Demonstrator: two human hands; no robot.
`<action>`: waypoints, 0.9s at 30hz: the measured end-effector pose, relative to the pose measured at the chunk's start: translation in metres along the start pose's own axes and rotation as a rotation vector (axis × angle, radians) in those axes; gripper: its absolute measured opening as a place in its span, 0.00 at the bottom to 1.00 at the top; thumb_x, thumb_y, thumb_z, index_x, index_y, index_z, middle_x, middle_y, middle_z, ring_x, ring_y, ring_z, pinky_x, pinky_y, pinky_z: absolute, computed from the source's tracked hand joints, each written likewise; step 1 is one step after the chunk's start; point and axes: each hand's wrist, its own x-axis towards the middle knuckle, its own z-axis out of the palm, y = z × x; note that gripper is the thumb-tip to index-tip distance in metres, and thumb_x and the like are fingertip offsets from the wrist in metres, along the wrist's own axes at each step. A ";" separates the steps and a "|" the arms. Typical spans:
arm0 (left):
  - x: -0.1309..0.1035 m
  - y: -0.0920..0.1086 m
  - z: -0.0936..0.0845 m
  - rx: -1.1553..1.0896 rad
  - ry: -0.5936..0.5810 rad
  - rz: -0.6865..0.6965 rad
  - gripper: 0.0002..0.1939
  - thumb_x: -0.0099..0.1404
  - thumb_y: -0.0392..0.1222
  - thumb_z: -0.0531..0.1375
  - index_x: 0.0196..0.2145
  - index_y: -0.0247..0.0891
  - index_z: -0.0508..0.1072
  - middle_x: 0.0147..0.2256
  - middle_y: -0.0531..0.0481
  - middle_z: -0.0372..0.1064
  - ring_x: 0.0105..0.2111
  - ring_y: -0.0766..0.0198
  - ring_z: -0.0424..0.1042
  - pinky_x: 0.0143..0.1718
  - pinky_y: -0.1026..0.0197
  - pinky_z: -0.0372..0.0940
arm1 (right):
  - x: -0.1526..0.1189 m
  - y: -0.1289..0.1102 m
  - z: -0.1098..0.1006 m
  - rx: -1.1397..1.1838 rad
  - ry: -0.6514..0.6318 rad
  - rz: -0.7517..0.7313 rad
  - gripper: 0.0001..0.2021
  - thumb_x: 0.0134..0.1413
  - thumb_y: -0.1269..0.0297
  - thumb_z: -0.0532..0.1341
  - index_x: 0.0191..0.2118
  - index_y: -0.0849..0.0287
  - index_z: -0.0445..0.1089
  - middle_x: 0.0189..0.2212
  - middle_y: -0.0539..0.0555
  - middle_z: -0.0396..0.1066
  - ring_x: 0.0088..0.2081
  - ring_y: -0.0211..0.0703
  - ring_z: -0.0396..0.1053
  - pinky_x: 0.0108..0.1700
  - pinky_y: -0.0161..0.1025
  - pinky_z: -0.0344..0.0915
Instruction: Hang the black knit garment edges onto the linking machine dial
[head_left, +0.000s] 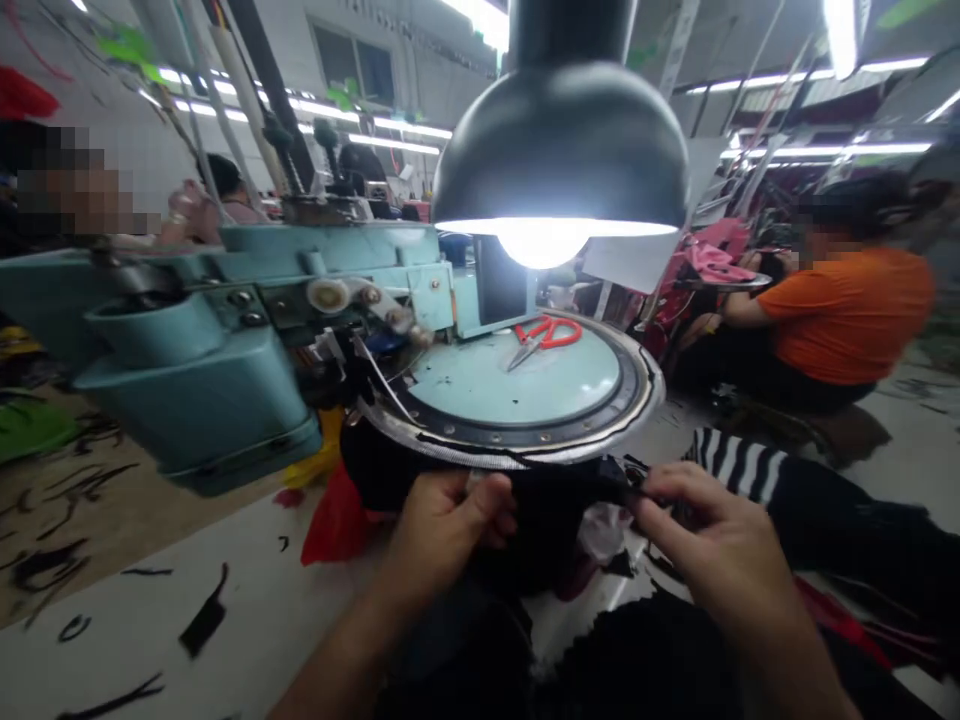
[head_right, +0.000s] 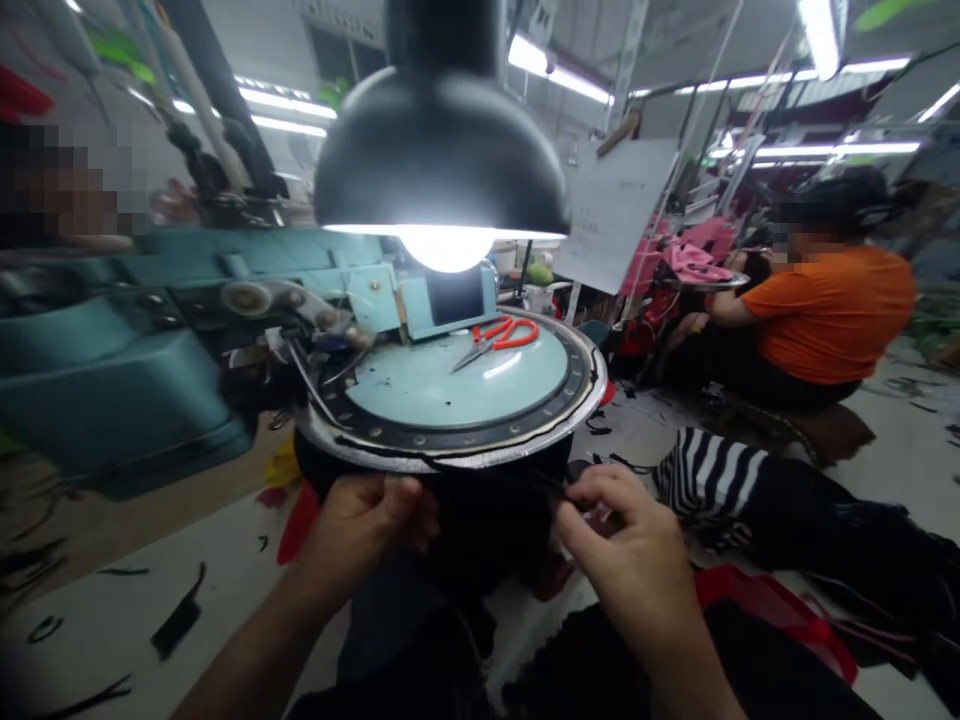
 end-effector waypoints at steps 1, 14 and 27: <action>0.001 0.000 -0.001 -0.010 -0.020 -0.015 0.33 0.49 0.70 0.66 0.26 0.30 0.77 0.21 0.44 0.75 0.18 0.65 0.72 0.20 0.67 0.66 | 0.001 0.006 -0.007 0.161 -0.087 0.103 0.11 0.51 0.59 0.66 0.25 0.58 0.69 0.33 0.53 0.72 0.24 0.37 0.68 0.23 0.33 0.64; -0.022 -0.005 0.024 -0.065 0.174 0.000 0.30 0.52 0.66 0.67 0.24 0.31 0.76 0.18 0.48 0.71 0.15 0.69 0.68 0.17 0.70 0.63 | 0.010 -0.027 0.024 -0.085 0.068 -0.480 0.02 0.54 0.71 0.68 0.33 0.57 0.76 0.24 0.47 0.74 0.24 0.36 0.69 0.30 0.35 0.65; -0.009 -0.011 0.047 -0.041 0.186 0.072 0.34 0.54 0.71 0.62 0.24 0.31 0.75 0.17 0.47 0.70 0.15 0.68 0.68 0.16 0.69 0.61 | 0.017 -0.010 0.007 -0.126 0.180 -0.432 0.02 0.54 0.70 0.68 0.33 0.57 0.75 0.30 0.50 0.72 0.32 0.38 0.71 0.35 0.34 0.68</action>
